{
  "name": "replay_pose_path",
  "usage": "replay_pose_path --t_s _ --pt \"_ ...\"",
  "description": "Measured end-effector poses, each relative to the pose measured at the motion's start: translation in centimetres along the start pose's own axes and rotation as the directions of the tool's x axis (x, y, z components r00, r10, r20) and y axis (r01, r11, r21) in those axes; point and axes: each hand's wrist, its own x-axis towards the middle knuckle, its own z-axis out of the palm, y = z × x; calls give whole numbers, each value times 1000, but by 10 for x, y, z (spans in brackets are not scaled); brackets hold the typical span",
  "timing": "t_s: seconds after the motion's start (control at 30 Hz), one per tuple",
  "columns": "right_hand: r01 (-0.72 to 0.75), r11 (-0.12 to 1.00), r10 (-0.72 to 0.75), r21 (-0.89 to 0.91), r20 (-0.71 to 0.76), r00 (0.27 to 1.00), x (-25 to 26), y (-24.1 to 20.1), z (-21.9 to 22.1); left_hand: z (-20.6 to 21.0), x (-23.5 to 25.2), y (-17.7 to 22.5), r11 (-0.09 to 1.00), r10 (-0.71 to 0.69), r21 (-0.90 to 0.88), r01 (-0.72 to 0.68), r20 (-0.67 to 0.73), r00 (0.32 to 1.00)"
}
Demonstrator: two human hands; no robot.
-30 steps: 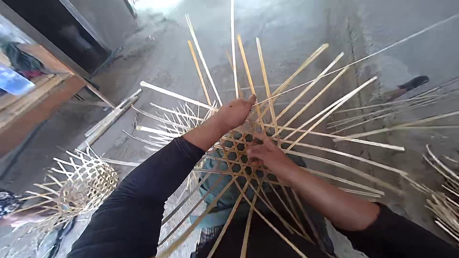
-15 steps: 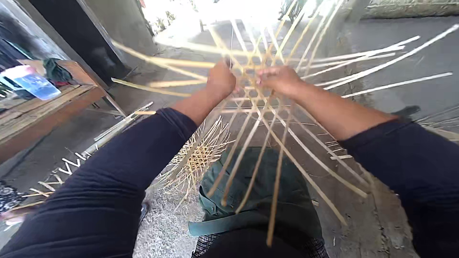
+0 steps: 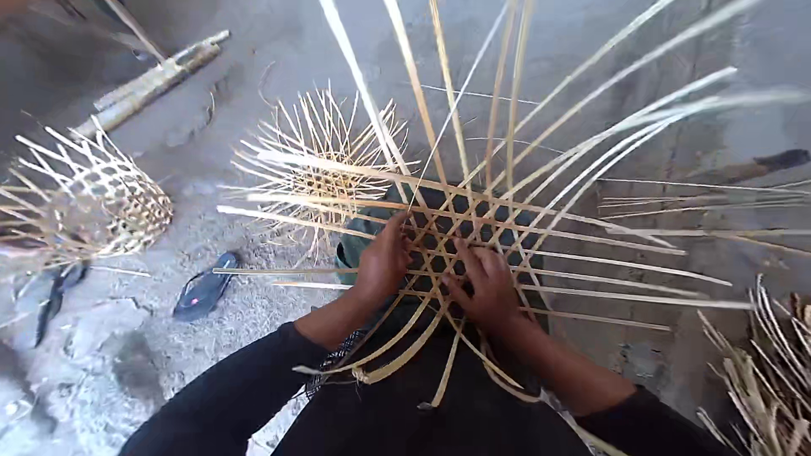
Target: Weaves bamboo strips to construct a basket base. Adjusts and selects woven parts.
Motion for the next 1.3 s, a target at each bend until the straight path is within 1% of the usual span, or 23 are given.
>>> replay_pose_path --t_s 0.1,0.13,0.17,0.23,0.3,0.4,0.47,0.53,0.6,0.67,0.77,0.83,0.97,1.07,1.17,1.3 --pt "-25 998 12 54 220 975 18 -5 -33 5 -7 4 999 -42 -19 40 -88 995" --pt "-30 998 16 49 273 962 30 -8 -45 5 -9 5 999 -43 -17 41 -119 992" --pt "-21 999 7 47 279 960 41 -10 -53 6 -11 6 999 -36 -6 36 -153 988" --pt "29 998 -41 56 215 976 63 -16 -61 7 -15 6 1000 -16 9 18 -184 983" --pt "88 994 -96 72 127 987 82 -15 -52 8 -15 6 1000 -1 18 5 -193 981" --pt "117 980 -120 163 11 993 100 1 -13 10 -12 2 1000 -8 4 9 -211 978" --pt "110 962 -107 251 -29 994 104 14 9 10 -11 -2 999 -8 -40 -1 -232 973" --pt "48 945 -48 323 -6 999 108 16 12 10 -9 -6 996 -5 -91 -18 -247 969" --pt "-19 941 9 339 31 999 111 10 8 12 -8 -12 994 48 -85 -73 -266 963" --pt "-58 960 52 273 29 998 111 -4 6 16 -8 -16 992 84 -66 -105 -261 962" --pt "-103 987 109 127 -48 993 107 -18 16 19 -9 -19 989 101 -76 -124 -256 961" --pt "-149 982 157 118 -67 985 106 -22 21 20 -8 -21 988 105 -83 -132 -269 957" --pt "-214 962 224 168 -45 973 108 -22 23 20 -7 -23 988 110 -79 -136 -278 954" --pt "-229 951 239 206 -24 971 108 -21 20 20 -6 -24 988 108 -75 -134 -278 954" --pt "-184 949 197 256 -26 980 107 -16 19 20 -4 -24 987 119 -72 -145 -289 950" --pt "-152 958 163 245 -27 986 106 -13 21 22 -6 -25 988 124 -53 -146 -292 948"
